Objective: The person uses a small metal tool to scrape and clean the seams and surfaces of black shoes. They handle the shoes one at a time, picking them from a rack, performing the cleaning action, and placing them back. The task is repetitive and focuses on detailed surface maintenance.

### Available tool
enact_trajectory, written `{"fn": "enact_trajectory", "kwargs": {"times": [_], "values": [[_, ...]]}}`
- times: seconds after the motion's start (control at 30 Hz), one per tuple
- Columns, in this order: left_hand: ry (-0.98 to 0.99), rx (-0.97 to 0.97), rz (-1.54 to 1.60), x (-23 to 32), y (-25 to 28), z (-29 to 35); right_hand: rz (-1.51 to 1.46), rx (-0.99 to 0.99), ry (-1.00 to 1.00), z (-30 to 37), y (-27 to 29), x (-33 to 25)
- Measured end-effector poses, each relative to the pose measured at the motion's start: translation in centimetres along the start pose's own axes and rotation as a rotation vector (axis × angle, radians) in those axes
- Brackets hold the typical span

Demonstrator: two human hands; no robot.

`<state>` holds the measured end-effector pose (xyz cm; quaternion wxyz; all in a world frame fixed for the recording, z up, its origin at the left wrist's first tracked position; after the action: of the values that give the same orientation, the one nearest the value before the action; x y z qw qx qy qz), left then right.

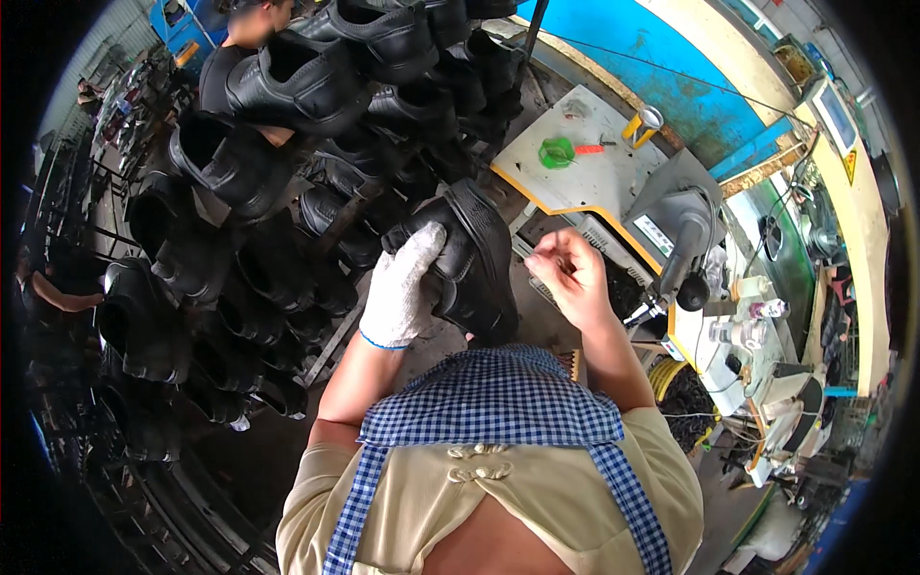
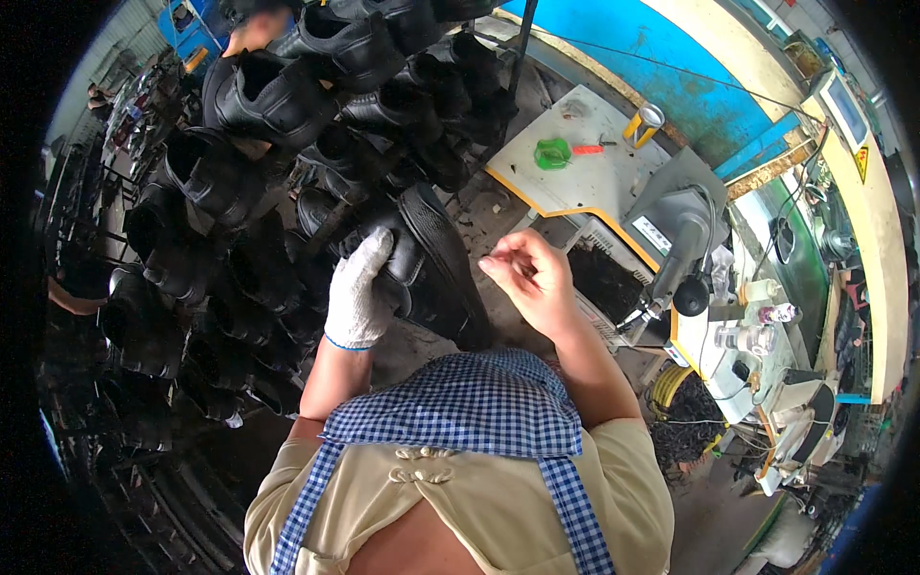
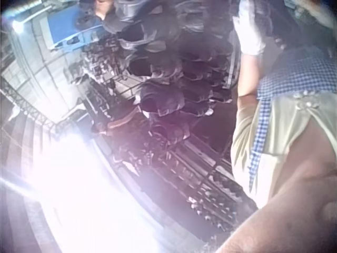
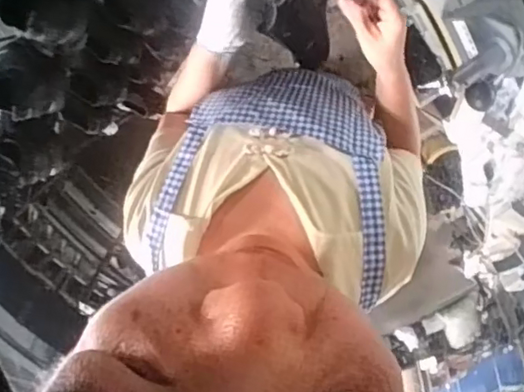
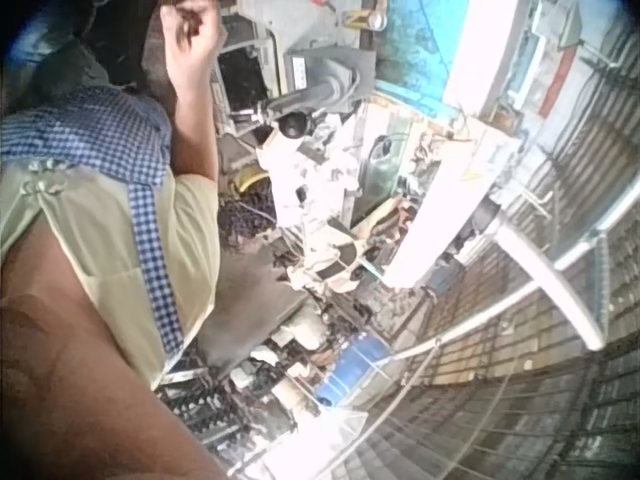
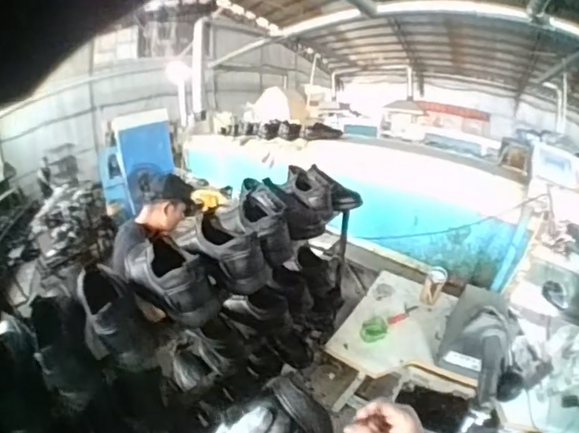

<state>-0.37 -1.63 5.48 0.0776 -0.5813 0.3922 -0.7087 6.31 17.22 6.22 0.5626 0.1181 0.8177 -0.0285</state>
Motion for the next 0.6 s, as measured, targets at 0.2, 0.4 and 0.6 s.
{"fn": "enact_trajectory", "kwargs": {"times": [0.2, 0.4, 0.6], "values": [[-0.549, -0.715, -0.944, -0.5, -7.8, 1.2, 0.682, -0.373, 0.099, 0.1, -1.6, -4.9], [-0.537, -0.798, -1.298, -4.7, -9.0, -0.7, 0.482, -0.194, -0.192, 3.0, 2.4, 3.5], [-0.334, -0.405, -0.981, -2.0, -6.6, -5.5, -0.121, 0.526, -0.327, 2.6, 12.1, 12.7]]}}
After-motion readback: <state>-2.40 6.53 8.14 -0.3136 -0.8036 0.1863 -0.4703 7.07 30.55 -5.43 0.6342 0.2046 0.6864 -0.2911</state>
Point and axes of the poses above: each hand's wrist, its own z-axis away from the middle knuckle, its own y-axis out of the back of the hand, x = y × z, the point moved 10 cm from there along -z, towards the middle knuckle, and after that the axes turned 2 degrees about -y, right-handed, at the moved point
